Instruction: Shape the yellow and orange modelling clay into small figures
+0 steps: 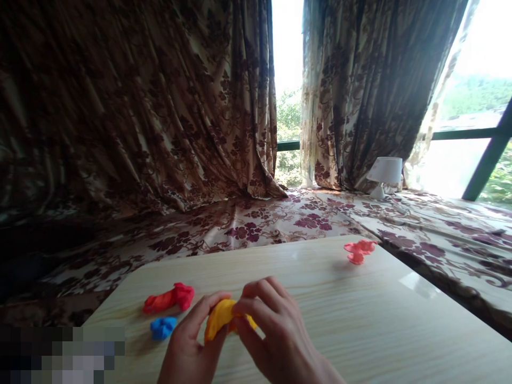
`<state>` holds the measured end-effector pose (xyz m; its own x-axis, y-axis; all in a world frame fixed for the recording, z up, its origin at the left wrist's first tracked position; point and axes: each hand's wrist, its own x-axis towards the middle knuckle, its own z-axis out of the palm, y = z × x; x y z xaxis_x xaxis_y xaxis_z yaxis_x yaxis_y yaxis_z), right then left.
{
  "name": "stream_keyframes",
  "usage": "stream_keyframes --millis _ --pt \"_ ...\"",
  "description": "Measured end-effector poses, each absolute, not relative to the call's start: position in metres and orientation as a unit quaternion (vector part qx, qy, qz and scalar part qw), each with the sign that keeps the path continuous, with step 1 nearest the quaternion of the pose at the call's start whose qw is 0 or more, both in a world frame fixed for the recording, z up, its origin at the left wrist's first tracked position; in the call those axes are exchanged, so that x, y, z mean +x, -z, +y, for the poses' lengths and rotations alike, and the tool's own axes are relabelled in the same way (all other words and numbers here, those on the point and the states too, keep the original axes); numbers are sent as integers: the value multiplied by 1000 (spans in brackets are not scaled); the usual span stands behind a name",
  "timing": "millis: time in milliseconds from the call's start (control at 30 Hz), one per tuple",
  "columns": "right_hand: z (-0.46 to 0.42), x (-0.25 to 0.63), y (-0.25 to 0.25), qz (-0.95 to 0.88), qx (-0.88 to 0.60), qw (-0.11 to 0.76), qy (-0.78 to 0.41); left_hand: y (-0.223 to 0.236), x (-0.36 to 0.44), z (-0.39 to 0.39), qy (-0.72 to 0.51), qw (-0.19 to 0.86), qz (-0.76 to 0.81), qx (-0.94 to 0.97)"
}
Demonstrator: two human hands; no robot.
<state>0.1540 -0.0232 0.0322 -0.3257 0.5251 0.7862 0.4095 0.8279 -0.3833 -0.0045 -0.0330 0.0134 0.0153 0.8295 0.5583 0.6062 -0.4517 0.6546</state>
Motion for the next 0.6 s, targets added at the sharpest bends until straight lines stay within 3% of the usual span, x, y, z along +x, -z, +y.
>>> stream_keyframes --millis 600 --pt "-25 155 -33 -813 -310 489 -61 -18 3 -36 -490 180 515 680"
